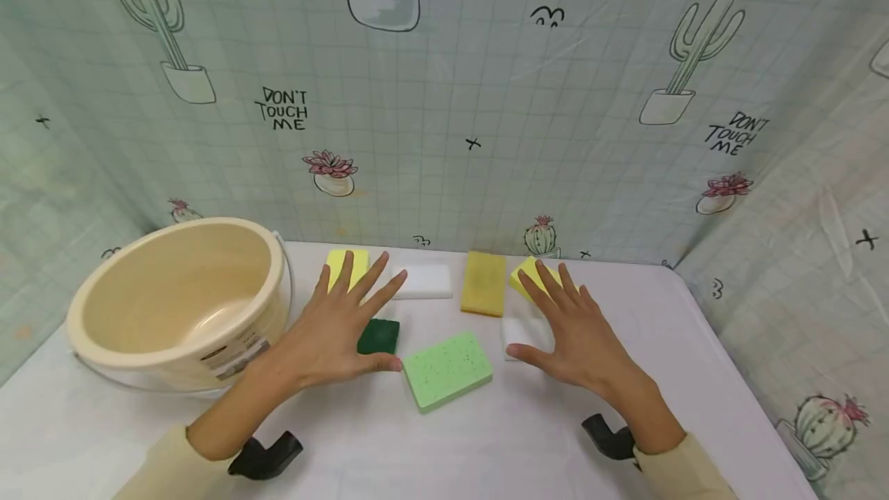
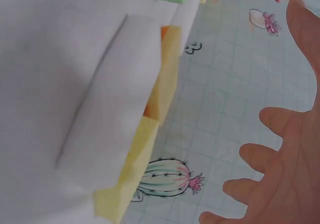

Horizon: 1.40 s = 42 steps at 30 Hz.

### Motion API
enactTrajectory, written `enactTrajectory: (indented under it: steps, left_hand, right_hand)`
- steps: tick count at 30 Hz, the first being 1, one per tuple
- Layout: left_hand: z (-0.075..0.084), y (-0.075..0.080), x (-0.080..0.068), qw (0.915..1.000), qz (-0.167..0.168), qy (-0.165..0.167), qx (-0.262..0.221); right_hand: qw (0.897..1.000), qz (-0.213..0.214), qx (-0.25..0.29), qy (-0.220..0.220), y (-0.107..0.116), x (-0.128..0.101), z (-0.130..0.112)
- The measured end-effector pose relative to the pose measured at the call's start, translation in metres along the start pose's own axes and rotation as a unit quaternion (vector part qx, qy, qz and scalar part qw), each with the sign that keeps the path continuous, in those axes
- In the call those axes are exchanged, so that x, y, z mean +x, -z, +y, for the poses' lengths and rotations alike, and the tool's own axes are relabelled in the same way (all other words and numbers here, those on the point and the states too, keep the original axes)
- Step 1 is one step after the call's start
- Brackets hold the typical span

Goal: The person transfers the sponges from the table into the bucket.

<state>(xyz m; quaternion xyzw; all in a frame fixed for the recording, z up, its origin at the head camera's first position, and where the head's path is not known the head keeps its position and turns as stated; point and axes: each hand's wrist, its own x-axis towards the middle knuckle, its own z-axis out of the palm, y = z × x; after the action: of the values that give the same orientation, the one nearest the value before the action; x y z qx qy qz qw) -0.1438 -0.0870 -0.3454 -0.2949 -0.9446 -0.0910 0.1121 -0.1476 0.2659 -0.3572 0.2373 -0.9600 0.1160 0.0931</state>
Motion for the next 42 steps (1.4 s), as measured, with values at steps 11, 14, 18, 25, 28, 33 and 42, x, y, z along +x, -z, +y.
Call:
enactTrajectory:
  steps: [11, 14, 18, 25, 28, 33, 42]
  left_hand:
    - [0.01, 0.057, -0.025, 0.9942, 0.073, -0.07, -0.037]
    - [0.006, 0.068, -0.03, 0.9929, 0.09, -0.072, -0.029]
    - [-0.003, 0.076, -0.038, 0.9914, 0.11, -0.065, -0.025]
    - [-0.02, 0.084, -0.055, 0.987, 0.148, -0.053, -0.032]
    - [-0.028, 0.086, -0.063, 0.9849, 0.164, -0.05, -0.027]
    - [-0.043, 0.089, -0.076, 0.9821, 0.183, -0.039, -0.018]
    - [-0.069, 0.091, -0.1, 0.9819, 0.187, -0.018, -0.026]
  right_hand:
    - [0.999, 0.008, 0.047, 0.021, -0.001, 0.001, -0.017]
    - [0.998, 0.009, 0.057, 0.029, -0.005, 0.003, -0.021]
    - [0.996, 0.006, 0.075, 0.04, -0.01, 0.007, -0.028]
    - [0.993, 0.012, 0.104, 0.06, -0.017, 0.015, -0.042]
    - [0.99, 0.009, 0.12, 0.068, -0.018, 0.019, -0.048]
    - [0.987, -0.013, 0.14, 0.075, -0.022, 0.022, -0.055]
    - [0.983, -0.051, 0.157, 0.078, -0.037, 0.019, -0.053]
